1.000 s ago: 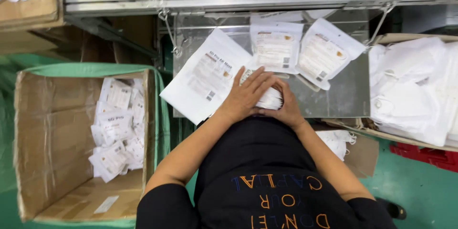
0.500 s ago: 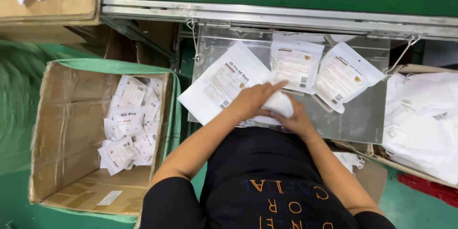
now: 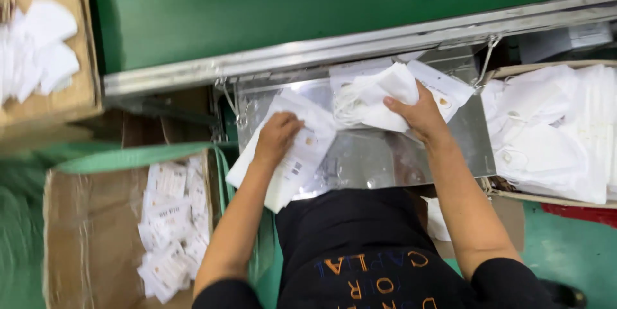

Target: Package masks into individual plastic sleeves and organize them on a conveyor belt.

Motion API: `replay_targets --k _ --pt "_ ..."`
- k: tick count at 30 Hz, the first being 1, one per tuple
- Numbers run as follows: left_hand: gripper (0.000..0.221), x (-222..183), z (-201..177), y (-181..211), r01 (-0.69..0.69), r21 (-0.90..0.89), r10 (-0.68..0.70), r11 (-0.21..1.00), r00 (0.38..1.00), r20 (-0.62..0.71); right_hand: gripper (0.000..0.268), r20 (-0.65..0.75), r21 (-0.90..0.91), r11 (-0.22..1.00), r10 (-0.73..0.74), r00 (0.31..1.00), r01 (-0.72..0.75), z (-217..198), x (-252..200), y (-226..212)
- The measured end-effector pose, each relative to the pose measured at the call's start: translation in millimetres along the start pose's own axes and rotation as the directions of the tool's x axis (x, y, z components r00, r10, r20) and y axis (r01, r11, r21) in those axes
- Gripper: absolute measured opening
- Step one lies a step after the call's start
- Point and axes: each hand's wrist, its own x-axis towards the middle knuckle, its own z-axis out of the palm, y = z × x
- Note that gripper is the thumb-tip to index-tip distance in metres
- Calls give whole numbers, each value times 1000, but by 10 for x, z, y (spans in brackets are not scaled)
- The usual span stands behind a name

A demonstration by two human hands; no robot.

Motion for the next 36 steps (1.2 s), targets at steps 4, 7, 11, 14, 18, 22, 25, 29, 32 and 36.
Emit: replay_targets --k 4,7,11,14,18,22,25,29,32,36 --pt "25 320 -340 764 -254 -32 253 967 966 -52 74 -20 -619 785 1 1000 -14 13 29 384" --pt "29 450 -299 982 -344 -81 344 935 939 -22 83 194 -684 727 110 975 54 437 -316 158" --pt "47 318 -196 943 -109 -117 127 987 978 164 75 383 -371 917 7 924 146 405 -338 246" --pt "24 316 -116 996 -191 192 151 963 966 208 60 82 -614 789 50 995 11 221 -263 204" --pt "22 562 -304 1331 -194 79 174 978 963 204 65 383 -574 722 -181 906 387 235 -304 -74" --pt "20 741 -359 1197 -61 -231 90 971 989 118 59 245 -592 709 -293 924 382 314 -488 -712" --pt "15 770 -229 1032 172 -443 -122 880 983 138 57 436 -596 538 -405 803 596 485 -645 -1067" --pt "25 923 -264 1238 39 -358 43 933 975 216 59 438 -384 873 -114 892 300 218 -372 -1070" --pt "27 991 -312 1190 -59 -467 155 882 974 168 62 430 -209 975 163 888 -78 -108 -60 -1076" --pt "17 952 -307 1238 -244 -413 326 877 935 140 58 500 -441 896 191 845 59 -9 145 -939"
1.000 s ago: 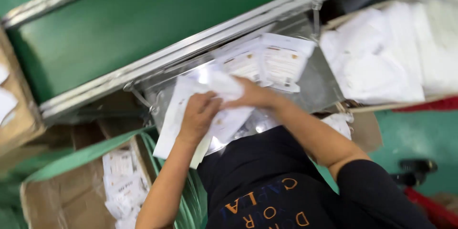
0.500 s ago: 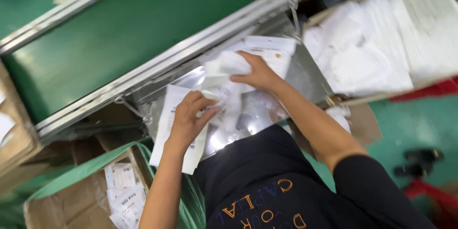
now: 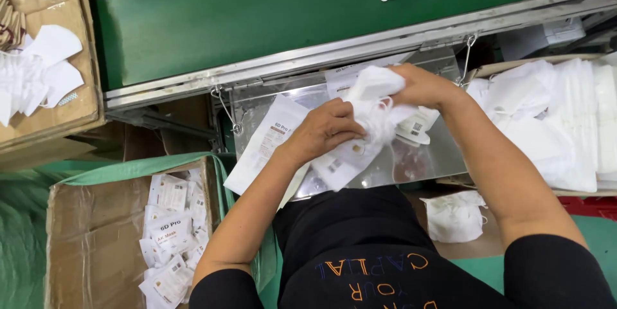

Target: Package masks into individual plastic sleeves and organize them on a conveyor belt.

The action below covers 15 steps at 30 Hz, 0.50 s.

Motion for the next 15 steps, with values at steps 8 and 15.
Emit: replay_targets --k 8,15 --pt "16 -45 133 24 153 274 -76 950 959 -272 71 37 -765 542 -504 863 349 434 158 -658" --pt "75 -24 -18 34 180 176 -74 968 870 -487 66 85 -245 969 60 995 -37 323 -14 -303"
